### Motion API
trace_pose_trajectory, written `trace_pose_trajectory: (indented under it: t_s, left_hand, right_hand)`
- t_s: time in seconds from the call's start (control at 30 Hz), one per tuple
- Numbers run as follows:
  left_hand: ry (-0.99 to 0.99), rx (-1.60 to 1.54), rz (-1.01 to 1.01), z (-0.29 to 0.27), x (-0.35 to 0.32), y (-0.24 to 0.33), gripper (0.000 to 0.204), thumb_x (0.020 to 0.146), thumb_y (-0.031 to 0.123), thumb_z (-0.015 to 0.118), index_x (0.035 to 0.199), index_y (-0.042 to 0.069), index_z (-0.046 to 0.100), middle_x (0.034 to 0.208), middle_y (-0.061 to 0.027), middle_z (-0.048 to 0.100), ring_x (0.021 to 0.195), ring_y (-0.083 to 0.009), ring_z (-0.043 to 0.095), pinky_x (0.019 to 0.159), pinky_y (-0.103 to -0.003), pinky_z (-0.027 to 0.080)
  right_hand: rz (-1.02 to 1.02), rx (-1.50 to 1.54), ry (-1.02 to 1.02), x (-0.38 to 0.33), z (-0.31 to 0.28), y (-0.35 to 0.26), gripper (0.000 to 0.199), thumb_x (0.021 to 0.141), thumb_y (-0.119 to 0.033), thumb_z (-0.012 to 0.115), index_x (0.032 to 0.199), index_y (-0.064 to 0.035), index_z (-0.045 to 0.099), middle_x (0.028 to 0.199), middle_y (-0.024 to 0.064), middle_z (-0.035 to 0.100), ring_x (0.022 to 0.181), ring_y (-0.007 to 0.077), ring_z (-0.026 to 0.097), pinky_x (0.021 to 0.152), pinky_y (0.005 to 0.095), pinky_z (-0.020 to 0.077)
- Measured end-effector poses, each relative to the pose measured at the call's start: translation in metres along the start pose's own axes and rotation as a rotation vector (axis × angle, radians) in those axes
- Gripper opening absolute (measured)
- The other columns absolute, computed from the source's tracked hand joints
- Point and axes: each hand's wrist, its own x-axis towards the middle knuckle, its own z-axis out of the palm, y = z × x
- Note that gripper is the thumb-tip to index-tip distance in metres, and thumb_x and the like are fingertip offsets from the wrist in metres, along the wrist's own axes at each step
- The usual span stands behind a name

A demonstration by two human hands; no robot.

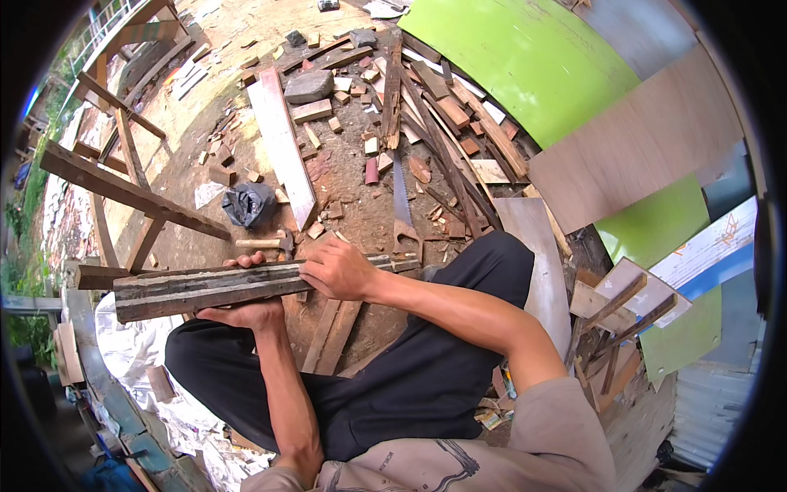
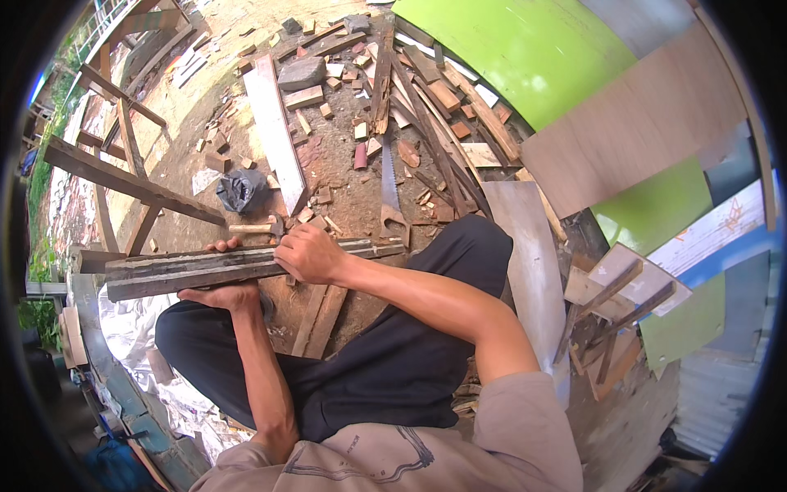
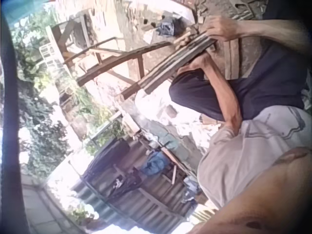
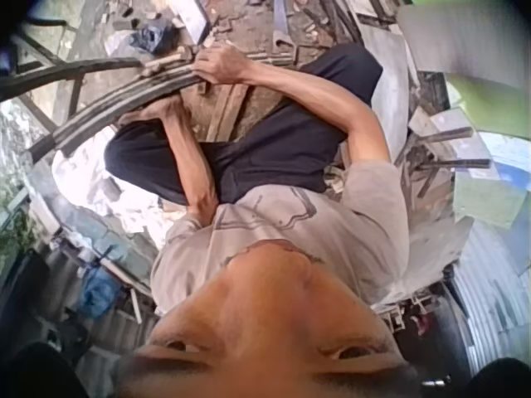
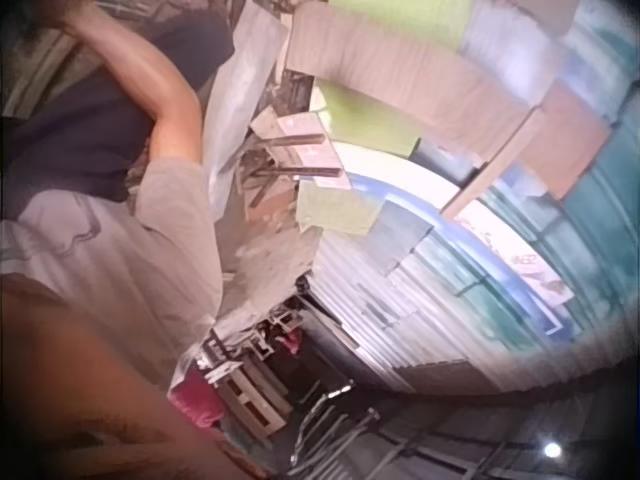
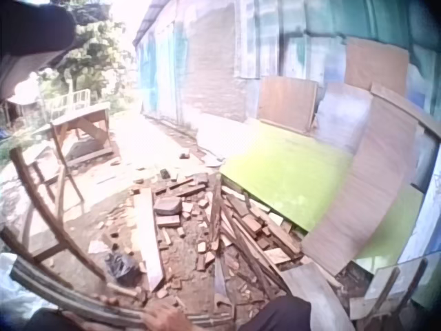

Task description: The person assembles a wooden frame by hand, joining vertical and horizontal pieces into a rectangular structure. They then sit and handle additional wood pieces, including a long plank and a metal strip, sorting them among scattered debris.

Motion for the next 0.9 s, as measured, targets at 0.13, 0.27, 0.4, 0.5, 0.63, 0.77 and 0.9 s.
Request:
trace_pose_trajectory:
  t_s: [0.13,0.27,0.4,0.5,0.63,0.77,0.9]
  left_hand:
    - [-0.044,0.014,0.005,0.003,0.002,-0.004,0.102,0.066,0.096,0.04,0.103,0.002,0.055,0.091,-0.0141,0.058,0.088,-0.0288,0.058,0.093,-0.046,0.046]
    - [-0.071,0.06,0.008,0.019,-0.004,-0.01,0.1,0.067,0.096,0.039,0.102,0.003,0.057,0.088,-0.0128,0.059,0.086,-0.0278,0.058,0.089,-0.044,0.047]
    - [-0.106,0.078,-0.011,0.023,-0.007,-0.016,0.102,0.067,0.096,0.038,0.103,0.003,0.057,0.09,-0.0132,0.06,0.086,-0.0284,0.058,0.088,-0.044,0.047]
    - [-0.141,0.077,-0.025,0.018,-0.008,-0.018,0.102,0.068,0.096,0.037,0.106,0.004,0.057,0.092,-0.0137,0.06,0.088,-0.0292,0.058,0.091,-0.045,0.046]
    - [-0.193,0.088,-0.016,0.016,-0.009,-0.021,0.102,0.069,0.096,0.036,0.11,0.004,0.055,0.092,-0.0137,0.06,0.091,-0.0292,0.057,0.092,-0.046,0.044]
    - [-0.18,0.139,0.023,0.016,-0.01,-0.023,0.101,0.072,0.093,0.035,0.114,0.003,0.051,0.094,-0.0133,0.059,0.091,-0.0281,0.058,0.093,-0.046,0.044]
    - [-0.086,0.117,0.047,0.018,-0.015,-0.021,0.097,0.074,0.091,0.038,0.11,0.003,0.053,0.095,-0.0121,0.058,0.094,-0.0279,0.057,0.095,-0.044,0.043]
  right_hand:
    - [-0.002,-0.005,-0.002,-0.002,-0.002,0.004,0.016,0.08,-0.016,0.067,0.071,-0.005,0.059,0.071,0.0099,0.062,0.068,0.0268,0.064,0.067,0.0385,0.0497]
    - [0.03,-0.028,-0.058,-0.003,-0.003,0.008,0.014,0.079,-0.016,0.066,0.078,-0.0046,0.058,0.075,0.0102,0.06,0.069,0.0273,0.063,0.068,0.0385,0.0495]
    - [0.059,-0.043,-0.131,-0.004,-0.008,0.008,0.015,0.078,-0.017,0.065,0.082,-0.0045,0.056,0.078,0.0107,0.058,0.07,0.028,0.062,0.069,0.0397,0.0488]
    - [0.045,-0.072,-0.146,-0.004,-0.01,0.007,0.015,0.078,-0.017,0.063,0.081,-0.0046,0.054,0.077,0.0107,0.057,0.07,0.0285,0.062,0.069,0.0407,0.0481]
    - [0.074,-0.051,-0.141,-0.002,-0.01,0.003,0.015,0.078,-0.015,0.062,0.082,-0.004,0.054,0.079,0.0113,0.057,0.074,0.0295,0.062,0.069,0.0407,0.0483]
    - [0.163,-0.019,-0.173,-0.001,-0.012,0.0,0.013,0.08,-0.014,0.06,0.084,-0.0035,0.054,0.082,0.0123,0.058,0.074,0.0321,0.062,0.07,0.0411,0.0489]
    - [0.173,0.002,-0.245,0.003,-0.01,-0.001,0.015,0.081,-0.014,0.06,0.089,-0.0035,0.055,0.083,0.0129,0.059,0.076,0.0332,0.062,0.07,0.0424,0.0501]
